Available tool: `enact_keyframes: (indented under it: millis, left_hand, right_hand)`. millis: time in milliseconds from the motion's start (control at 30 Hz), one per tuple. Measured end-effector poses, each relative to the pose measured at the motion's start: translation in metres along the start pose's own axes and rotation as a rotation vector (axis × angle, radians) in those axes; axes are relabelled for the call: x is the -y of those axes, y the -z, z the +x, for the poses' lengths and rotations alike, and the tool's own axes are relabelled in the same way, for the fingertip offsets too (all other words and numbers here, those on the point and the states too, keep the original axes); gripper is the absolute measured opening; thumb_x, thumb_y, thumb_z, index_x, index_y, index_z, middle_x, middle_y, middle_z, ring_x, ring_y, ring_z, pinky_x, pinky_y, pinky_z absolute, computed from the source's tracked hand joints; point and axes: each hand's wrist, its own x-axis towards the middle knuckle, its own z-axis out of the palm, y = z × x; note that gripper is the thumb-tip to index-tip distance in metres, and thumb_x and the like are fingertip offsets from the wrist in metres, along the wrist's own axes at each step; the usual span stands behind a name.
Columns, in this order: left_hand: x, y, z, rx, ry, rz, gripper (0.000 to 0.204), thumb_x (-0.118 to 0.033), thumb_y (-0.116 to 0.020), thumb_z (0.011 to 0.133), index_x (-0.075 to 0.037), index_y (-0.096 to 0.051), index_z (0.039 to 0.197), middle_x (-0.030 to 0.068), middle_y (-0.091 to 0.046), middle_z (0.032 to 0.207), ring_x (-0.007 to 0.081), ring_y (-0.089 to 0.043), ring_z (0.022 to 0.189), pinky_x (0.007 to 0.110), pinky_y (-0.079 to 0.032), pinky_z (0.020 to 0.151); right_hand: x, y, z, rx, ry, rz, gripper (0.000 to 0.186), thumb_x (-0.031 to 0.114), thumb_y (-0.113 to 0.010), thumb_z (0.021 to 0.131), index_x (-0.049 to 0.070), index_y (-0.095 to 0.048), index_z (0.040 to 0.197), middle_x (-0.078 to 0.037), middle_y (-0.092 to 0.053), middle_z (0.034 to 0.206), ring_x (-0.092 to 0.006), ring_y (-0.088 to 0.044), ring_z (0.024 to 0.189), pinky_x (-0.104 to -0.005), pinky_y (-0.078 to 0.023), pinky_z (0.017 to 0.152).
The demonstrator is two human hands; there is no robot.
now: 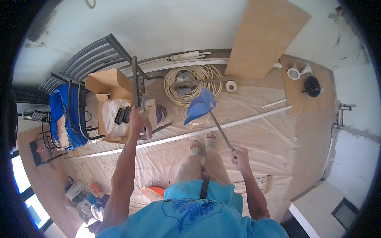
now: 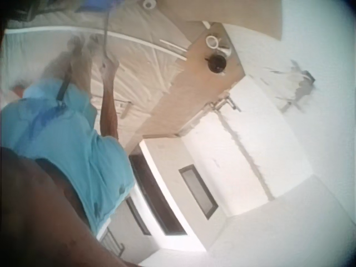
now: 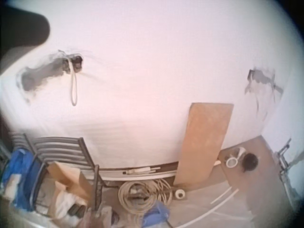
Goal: The person scrapes a window frame, walks across the room, and applies plaster to a damaged section of the wall using a trowel and a hawk. They smooth the plaster to blend it with the surrounding surface.
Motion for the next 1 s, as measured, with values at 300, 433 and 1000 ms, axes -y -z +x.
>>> enact_keyframes:
  millis: [300,433,1000]
  left_hand:
    - [-0.002,0.001,0.002,0.01,0.014,-0.004,0.039,-0.038,-0.071,0.085,-0.004,-0.075,0.103,0.0274,-0.068,0.1,0.0435,-0.066,0.098,0.051,-0.053,0.085]
    - [-0.006,0.001,-0.001,-0.02,0.068,-0.014,0.032,-0.031,-0.07,0.084,-0.004,-0.074,0.101,0.0268,-0.069,0.099,0.043,-0.067,0.097,0.05,-0.053,0.086]
    - [-0.006,-0.004,-0.002,0.039,0.136,-0.075,0.024,-0.013,-0.065,0.077,-0.005,-0.075,0.098,0.0243,-0.071,0.093,0.0391,-0.07,0.091,0.046,-0.057,0.082]
  right_hand:
    - [0.019,-0.003,-0.054,-0.018,0.161,-0.076,0.046,0.007,-0.043,0.083,-0.012,-0.061,0.121,0.001,-0.042,0.053,-0.0055,-0.032,0.039,-0.0233,-0.028,0.035]
    - [0.039,-0.023,-0.046,-0.026,0.19,-0.084,0.046,0.007,-0.044,0.084,-0.01,-0.061,0.124,0.002,-0.041,0.054,-0.0054,-0.032,0.041,-0.023,-0.028,0.036]
    - [0.194,-0.251,0.093,0.108,0.437,0.004,0.04,0.003,-0.048,0.091,0.002,-0.062,0.129,0.003,-0.045,0.063,-0.0045,-0.036,0.046,-0.022,-0.03,0.04]
